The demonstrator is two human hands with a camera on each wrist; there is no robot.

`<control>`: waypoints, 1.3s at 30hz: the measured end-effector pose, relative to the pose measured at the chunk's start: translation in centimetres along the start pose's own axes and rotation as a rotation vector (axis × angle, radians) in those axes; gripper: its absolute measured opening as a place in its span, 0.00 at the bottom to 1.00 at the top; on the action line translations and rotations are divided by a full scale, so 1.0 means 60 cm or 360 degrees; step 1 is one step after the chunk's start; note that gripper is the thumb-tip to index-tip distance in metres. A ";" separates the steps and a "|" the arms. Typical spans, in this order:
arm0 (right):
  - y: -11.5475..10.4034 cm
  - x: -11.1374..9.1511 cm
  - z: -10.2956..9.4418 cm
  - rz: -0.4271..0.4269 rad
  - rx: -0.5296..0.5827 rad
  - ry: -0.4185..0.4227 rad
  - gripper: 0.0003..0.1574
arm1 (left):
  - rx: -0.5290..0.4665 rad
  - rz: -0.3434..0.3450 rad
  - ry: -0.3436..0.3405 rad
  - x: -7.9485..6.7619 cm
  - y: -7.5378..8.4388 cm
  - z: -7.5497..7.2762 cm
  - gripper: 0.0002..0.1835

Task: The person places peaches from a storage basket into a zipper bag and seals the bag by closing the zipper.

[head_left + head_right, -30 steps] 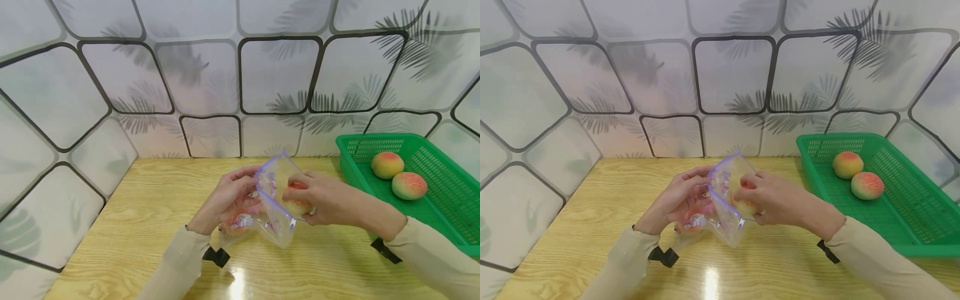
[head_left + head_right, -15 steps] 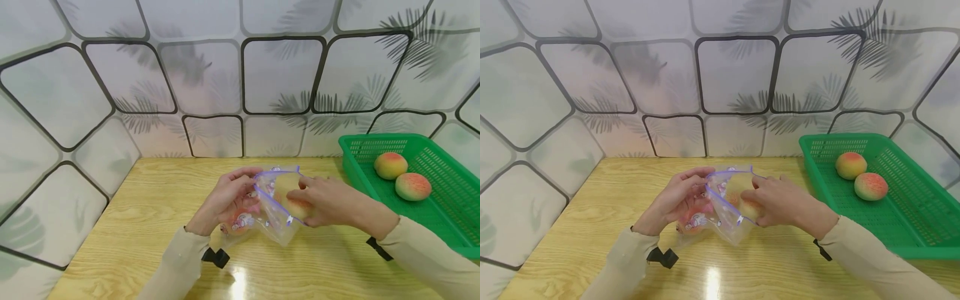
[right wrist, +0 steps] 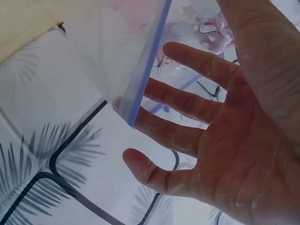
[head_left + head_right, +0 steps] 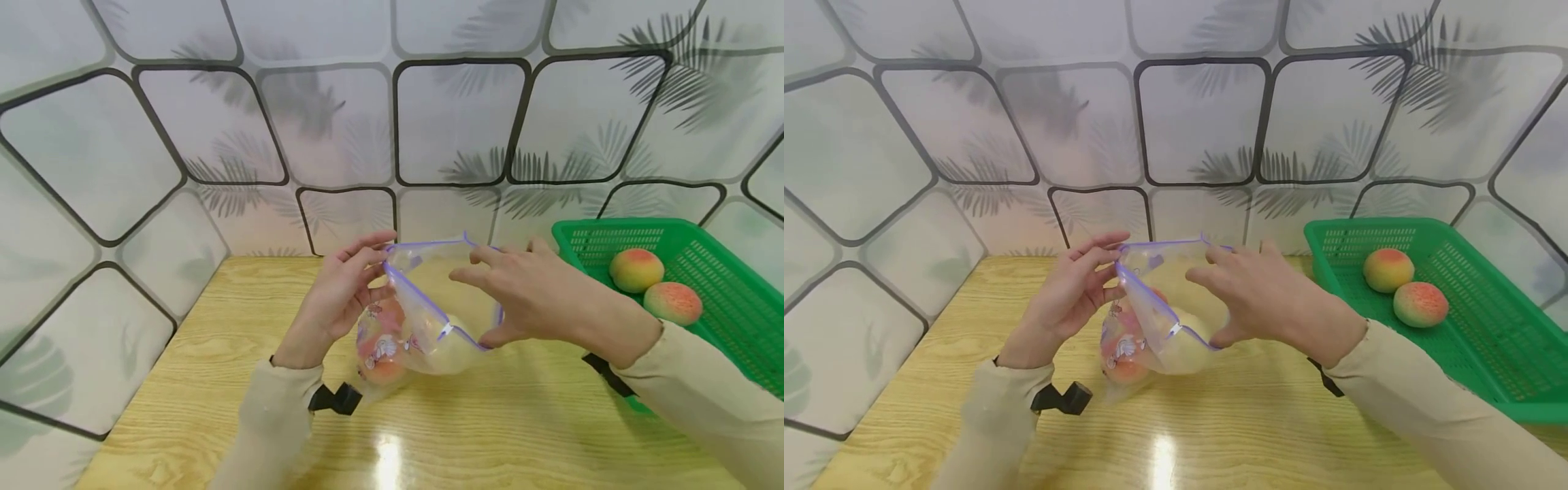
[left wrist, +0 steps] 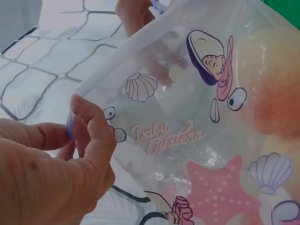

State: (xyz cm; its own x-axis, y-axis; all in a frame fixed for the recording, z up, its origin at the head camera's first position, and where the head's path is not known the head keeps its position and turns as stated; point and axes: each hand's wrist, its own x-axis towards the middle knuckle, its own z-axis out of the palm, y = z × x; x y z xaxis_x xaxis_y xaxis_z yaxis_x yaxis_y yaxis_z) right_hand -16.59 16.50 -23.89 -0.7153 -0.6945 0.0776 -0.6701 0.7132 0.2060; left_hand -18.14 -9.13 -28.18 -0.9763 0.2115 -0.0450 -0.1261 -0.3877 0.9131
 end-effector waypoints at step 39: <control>0.029 -0.023 0.060 0.0110 0.0117 -0.0186 0.66 | 0.0678 -0.0375 -0.0401 0.012 -0.053 -0.003 0.21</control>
State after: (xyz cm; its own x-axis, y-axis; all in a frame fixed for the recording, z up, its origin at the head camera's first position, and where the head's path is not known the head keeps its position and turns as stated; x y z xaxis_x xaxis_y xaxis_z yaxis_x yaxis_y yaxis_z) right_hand -17.46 19.02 -27.18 -0.7757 -0.6306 -0.0256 -0.6279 0.7671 0.1316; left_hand -18.45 -7.90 -31.15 -0.8514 0.4773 -0.2175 -0.2030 0.0825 0.9757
